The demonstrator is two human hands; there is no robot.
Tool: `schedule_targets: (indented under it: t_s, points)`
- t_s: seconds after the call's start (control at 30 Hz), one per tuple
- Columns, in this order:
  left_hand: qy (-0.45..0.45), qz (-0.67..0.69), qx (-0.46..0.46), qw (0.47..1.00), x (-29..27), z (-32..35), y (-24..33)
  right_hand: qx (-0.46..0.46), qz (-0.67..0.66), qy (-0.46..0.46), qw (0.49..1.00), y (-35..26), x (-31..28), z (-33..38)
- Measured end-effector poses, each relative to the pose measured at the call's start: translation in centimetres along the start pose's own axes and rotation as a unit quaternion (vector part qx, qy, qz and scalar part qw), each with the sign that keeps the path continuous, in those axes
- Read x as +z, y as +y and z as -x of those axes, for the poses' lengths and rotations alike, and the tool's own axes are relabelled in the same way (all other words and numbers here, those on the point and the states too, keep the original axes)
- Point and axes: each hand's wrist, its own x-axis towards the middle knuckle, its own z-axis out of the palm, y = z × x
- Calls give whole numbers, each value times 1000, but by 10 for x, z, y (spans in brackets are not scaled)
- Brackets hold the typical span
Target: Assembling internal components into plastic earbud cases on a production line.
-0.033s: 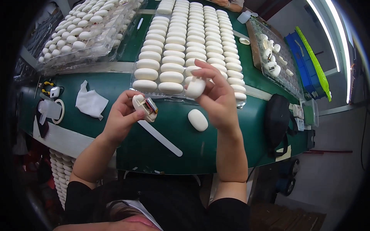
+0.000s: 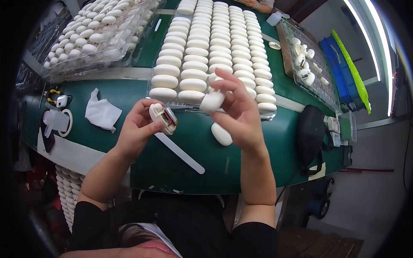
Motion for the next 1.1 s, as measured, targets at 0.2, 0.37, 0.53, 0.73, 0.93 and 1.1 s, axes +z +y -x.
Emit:
schedule_targets:
  t_s: [0.2, 0.37, 0.53, 0.73, 0.93, 1.1]
  points:
    - [-10, -13, 4, 1000, 8, 1, 1, 59, -41, 72, 995, 16, 25, 25]
    - [-24, -23, -9, 999, 5, 2, -4, 164, -107, 59, 979, 17, 25, 35]
    - [-34, -23, -22, 999, 7, 6, 0, 227, -185, 23, 956, 16, 26, 37]
    - [-26, -73, -38, 996, 7, 4, -3, 270, -197, 23, 942, 20, 28, 36]
    - [-20, -117, -43, 992, 8, 2, -3, 278, -155, 33, 947, 25, 31, 36]
    - [-26, -137, -72, 988, 10, 2, -2, 283, -147, 23, 948, 27, 32, 38]
